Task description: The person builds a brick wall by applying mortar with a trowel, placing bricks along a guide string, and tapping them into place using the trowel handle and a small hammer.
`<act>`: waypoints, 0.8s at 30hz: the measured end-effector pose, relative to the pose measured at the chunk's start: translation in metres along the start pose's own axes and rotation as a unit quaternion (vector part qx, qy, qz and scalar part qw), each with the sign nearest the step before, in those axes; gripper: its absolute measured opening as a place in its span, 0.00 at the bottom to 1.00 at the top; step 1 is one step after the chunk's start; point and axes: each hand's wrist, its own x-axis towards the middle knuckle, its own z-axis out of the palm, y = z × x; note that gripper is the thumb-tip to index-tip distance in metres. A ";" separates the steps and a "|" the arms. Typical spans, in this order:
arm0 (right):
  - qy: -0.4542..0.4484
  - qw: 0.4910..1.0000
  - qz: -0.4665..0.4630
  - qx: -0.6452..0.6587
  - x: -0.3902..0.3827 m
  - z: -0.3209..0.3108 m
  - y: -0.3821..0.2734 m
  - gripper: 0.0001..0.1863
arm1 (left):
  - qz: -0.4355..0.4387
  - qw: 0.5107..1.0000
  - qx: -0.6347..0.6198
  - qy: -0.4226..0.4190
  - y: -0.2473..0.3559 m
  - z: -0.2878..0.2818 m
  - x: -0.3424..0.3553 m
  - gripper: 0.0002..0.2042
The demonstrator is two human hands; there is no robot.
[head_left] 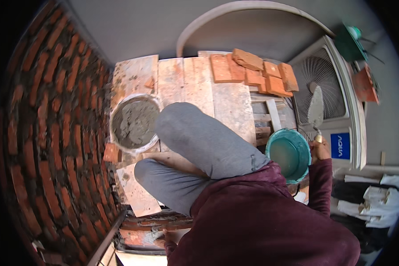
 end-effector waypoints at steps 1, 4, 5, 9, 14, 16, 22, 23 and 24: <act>-0.013 0.998 0.022 -0.065 -0.001 0.016 -0.032 0.09 | -0.025 1.000 -0.008 -0.006 -0.009 0.001 -0.006 0.61; -0.091 0.990 -0.021 -0.104 0.002 0.065 -0.098 0.09 | -0.064 0.998 0.003 -0.011 -0.025 0.017 -0.011 0.62; -0.137 0.983 -0.039 -0.116 -0.002 0.093 -0.118 0.09 | -0.079 0.995 0.060 0.014 -0.039 0.032 -0.002 0.62; -0.247 0.953 -0.123 -0.128 -0.007 0.172 -0.174 0.10 | -0.143 0.983 0.111 -0.008 -0.008 0.015 -0.036 0.62; -0.370 0.901 -0.197 -0.115 -0.010 0.264 -0.241 0.11 | 0.195 0.828 -0.397 0.344 0.049 -0.043 -0.058 0.50; -0.417 0.879 -0.214 -0.087 -0.020 0.303 -0.266 0.12 | 0.312 0.762 -0.504 0.261 0.103 -0.115 -0.083 0.33; -0.565 0.785 -0.252 0.011 -0.055 0.389 -0.336 0.14 | 0.528 0.589 -0.604 -0.091 0.275 -0.234 -0.191 0.29; -0.596 0.759 -0.260 0.002 -0.067 0.405 -0.339 0.13 | 0.527 0.594 -0.601 -0.092 0.286 -0.246 -0.202 0.30; -0.625 0.732 -0.269 -0.002 -0.079 0.416 -0.341 0.13 | 0.530 0.598 -0.595 -0.090 0.293 -0.256 -0.213 0.30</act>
